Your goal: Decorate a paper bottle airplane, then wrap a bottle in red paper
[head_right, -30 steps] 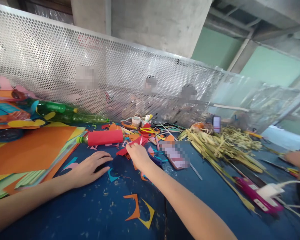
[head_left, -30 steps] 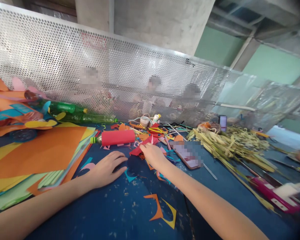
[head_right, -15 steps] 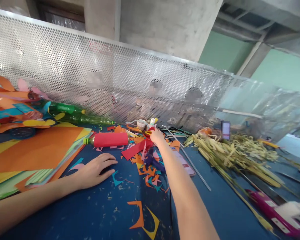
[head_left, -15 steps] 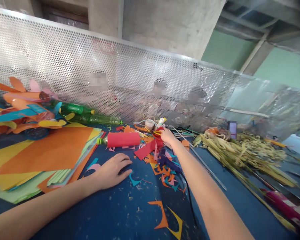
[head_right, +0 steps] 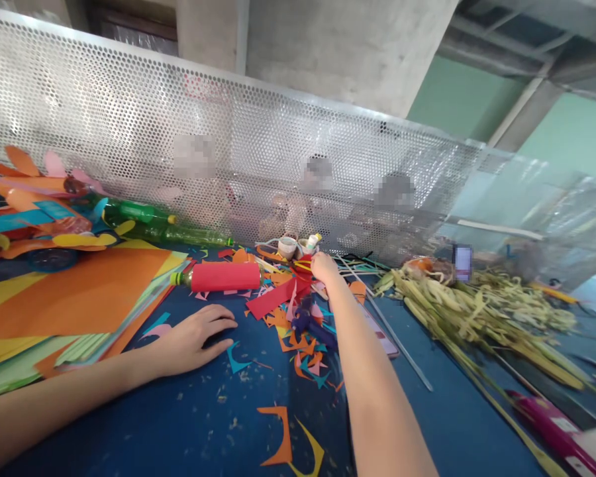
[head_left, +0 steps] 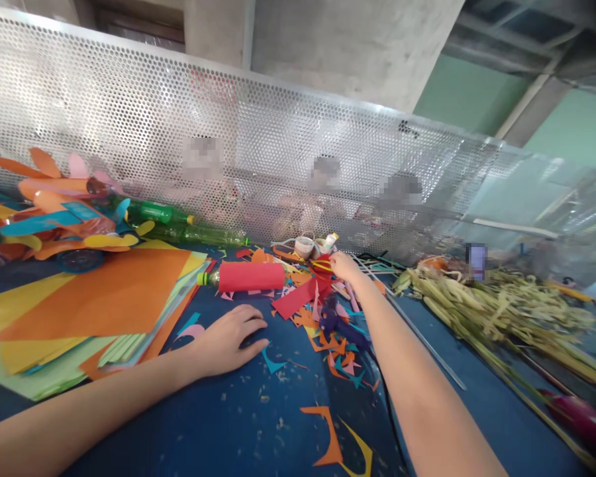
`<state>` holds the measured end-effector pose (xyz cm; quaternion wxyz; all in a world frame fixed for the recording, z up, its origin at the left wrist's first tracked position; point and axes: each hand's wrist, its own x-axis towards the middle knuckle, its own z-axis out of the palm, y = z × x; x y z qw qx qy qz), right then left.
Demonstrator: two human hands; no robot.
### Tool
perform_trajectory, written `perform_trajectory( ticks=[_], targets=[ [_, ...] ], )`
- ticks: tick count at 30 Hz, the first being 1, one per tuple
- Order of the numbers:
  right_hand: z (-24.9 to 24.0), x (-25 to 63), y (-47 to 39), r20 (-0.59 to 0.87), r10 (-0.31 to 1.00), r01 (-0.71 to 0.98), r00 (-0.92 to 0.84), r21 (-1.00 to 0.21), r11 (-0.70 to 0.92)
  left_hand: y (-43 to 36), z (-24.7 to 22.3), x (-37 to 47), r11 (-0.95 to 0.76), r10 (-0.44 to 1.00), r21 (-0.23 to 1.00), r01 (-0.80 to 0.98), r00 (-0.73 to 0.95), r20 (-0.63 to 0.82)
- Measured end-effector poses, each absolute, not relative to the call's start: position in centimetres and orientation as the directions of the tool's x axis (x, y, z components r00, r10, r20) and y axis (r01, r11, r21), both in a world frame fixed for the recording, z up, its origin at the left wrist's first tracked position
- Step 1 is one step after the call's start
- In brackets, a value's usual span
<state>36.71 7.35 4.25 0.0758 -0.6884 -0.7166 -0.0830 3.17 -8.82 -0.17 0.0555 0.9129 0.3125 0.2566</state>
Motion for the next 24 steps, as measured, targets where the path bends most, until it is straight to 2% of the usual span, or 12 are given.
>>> perform_trajectory(
  ticks=[4,7,10,12,15,20,24],
  targets=[
    [7.4,36.3,4.8,0.435,0.900,1.000,-0.002,-0.007,0.006,-8.7,-0.5,3.1,-0.805,0.590,0.272,0.527,0.671,0.448],
    [10.8,35.7,2.0,0.621,0.783,0.999,0.034,-0.026,-0.023,-8.6,-0.7,3.1,-0.806,0.588,0.268,0.527,0.670,0.453],
    [13.1,35.2,-0.3,0.742,0.669,0.998,-0.033,-0.009,0.059,-8.5,-0.8,3.1,-0.801,0.593,0.247,0.545,0.669,0.448],
    [13.4,35.0,-1.0,0.686,0.724,0.997,-0.068,0.028,0.066,-8.6,-0.9,3.1,-0.800,0.593,0.235,0.552,0.668,0.450],
    [11.7,35.2,-0.3,0.512,0.857,0.997,-0.062,0.072,0.029,-8.8,-0.8,3.1,-0.797,0.594,0.225,0.561,0.660,0.459],
    [8.1,36.1,2.9,0.410,0.911,0.995,-0.050,0.095,0.012,-9.0,-0.7,3.0,-0.795,0.597,0.222,0.565,0.660,0.456],
    [7.6,36.7,5.2,0.368,0.929,0.997,-0.027,0.076,-0.001,-8.9,-0.7,2.9,-0.799,0.590,0.225,0.557,0.656,0.471]
  ],
)
